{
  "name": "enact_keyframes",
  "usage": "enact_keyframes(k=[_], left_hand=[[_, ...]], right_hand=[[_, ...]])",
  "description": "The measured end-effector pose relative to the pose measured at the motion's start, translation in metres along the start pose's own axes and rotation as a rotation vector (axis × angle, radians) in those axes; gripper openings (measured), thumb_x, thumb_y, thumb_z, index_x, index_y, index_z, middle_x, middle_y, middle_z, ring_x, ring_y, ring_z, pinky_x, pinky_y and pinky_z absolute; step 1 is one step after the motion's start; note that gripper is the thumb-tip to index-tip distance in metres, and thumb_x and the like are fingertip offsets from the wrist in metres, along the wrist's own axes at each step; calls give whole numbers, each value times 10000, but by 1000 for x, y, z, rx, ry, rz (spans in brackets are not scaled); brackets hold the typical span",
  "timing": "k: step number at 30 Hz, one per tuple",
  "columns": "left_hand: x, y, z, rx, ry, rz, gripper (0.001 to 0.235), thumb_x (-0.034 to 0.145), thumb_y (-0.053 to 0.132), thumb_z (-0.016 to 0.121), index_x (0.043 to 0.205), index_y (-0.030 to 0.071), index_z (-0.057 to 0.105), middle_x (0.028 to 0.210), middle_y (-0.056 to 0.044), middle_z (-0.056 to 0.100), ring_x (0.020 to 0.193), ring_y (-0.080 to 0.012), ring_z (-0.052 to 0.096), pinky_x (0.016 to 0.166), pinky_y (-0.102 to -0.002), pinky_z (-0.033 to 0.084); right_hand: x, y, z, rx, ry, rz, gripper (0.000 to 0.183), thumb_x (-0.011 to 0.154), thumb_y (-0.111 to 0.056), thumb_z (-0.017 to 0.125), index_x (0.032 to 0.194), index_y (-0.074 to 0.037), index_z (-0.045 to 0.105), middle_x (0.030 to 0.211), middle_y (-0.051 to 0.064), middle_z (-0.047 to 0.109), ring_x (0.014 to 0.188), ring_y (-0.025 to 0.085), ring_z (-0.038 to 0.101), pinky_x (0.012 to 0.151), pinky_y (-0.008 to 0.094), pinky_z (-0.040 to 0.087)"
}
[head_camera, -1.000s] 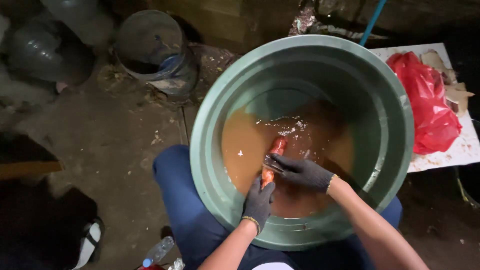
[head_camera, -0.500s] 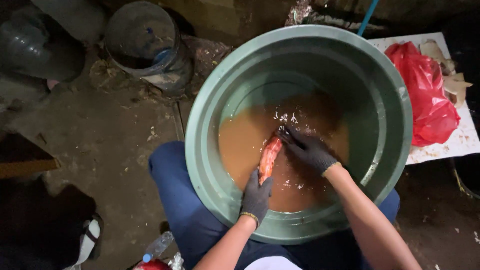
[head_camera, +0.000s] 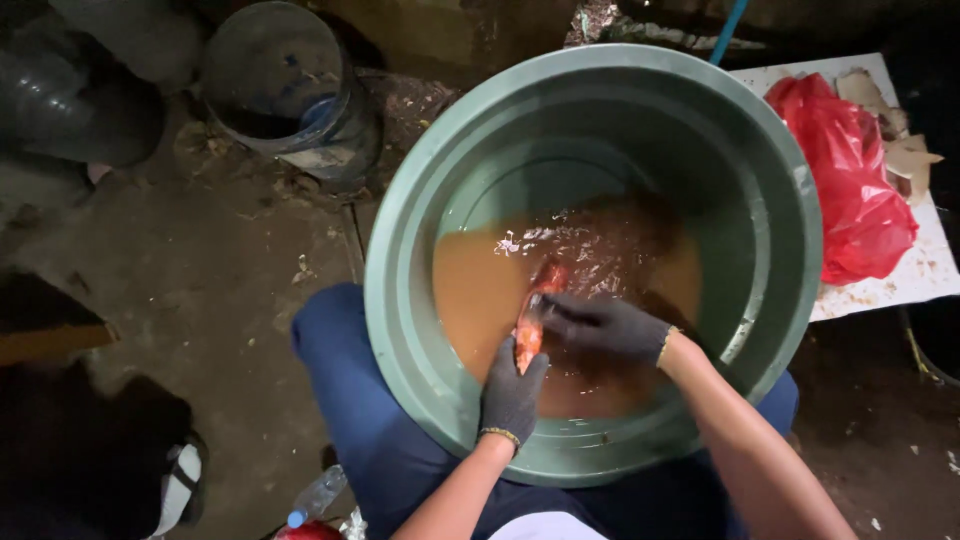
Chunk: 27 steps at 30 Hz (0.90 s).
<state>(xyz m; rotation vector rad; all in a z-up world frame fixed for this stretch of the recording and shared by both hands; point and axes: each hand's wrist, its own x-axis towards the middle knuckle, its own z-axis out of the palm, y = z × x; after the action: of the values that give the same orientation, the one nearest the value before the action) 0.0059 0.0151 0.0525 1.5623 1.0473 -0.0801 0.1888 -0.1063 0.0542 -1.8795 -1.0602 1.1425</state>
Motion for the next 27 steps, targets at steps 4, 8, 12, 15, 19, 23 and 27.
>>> enact_keyframes(k=[4,8,12,15,19,23,27], left_hand=[[-2,1,1,24,-11,56,539,841,350,605,1328,120,606,1257,-82,740,1111,-251,707,958,-355,514],[-6,7,-3,133,5,60,685,839,366,634,1483,187,486,1499,-44,577,1332,-257,579,1085,-374,443],[-13,24,-7,184,13,-33,576,810,414,576,1355,227,584,1236,-105,720,1101,-350,670,946,-437,506],[-3,2,-1,93,-1,111,717,824,335,628,1497,145,470,1517,-55,563,1352,-262,562,1105,-377,424],[-7,15,-7,208,-23,26,716,824,404,577,1505,213,463,1517,-31,555,1316,-282,574,1054,-406,449],[-1,1,1,130,12,82,645,839,333,630,1460,203,509,1454,-33,617,1296,-251,607,1068,-355,457],[-4,18,-5,251,-16,-25,677,866,474,653,1502,359,451,1431,-20,632,1288,-264,615,1113,-444,506]], right_hand=[[3,5,-4,-12,83,263,589,931,-495,581,1479,-281,556,1513,-126,576,1339,40,551,1169,271,375],[8,23,2,-120,280,244,613,967,-452,530,1553,-289,454,1466,-88,571,1250,123,563,1016,309,450],[-5,-6,8,269,34,66,626,949,-252,665,1538,-149,480,1507,-97,551,1302,19,468,1189,259,346],[7,9,-11,74,314,226,561,980,-408,524,1527,-284,492,1572,-77,503,1422,96,462,1196,273,314],[8,-19,-7,84,330,260,563,968,-481,474,1496,-291,524,1583,-59,490,1471,109,407,1222,298,278],[5,19,1,80,58,44,636,956,-415,600,1527,-164,481,1532,-2,549,1345,122,522,1152,328,366],[25,8,-10,-23,490,604,837,811,-770,695,1436,-219,618,1392,80,659,1311,207,597,1161,330,431]])
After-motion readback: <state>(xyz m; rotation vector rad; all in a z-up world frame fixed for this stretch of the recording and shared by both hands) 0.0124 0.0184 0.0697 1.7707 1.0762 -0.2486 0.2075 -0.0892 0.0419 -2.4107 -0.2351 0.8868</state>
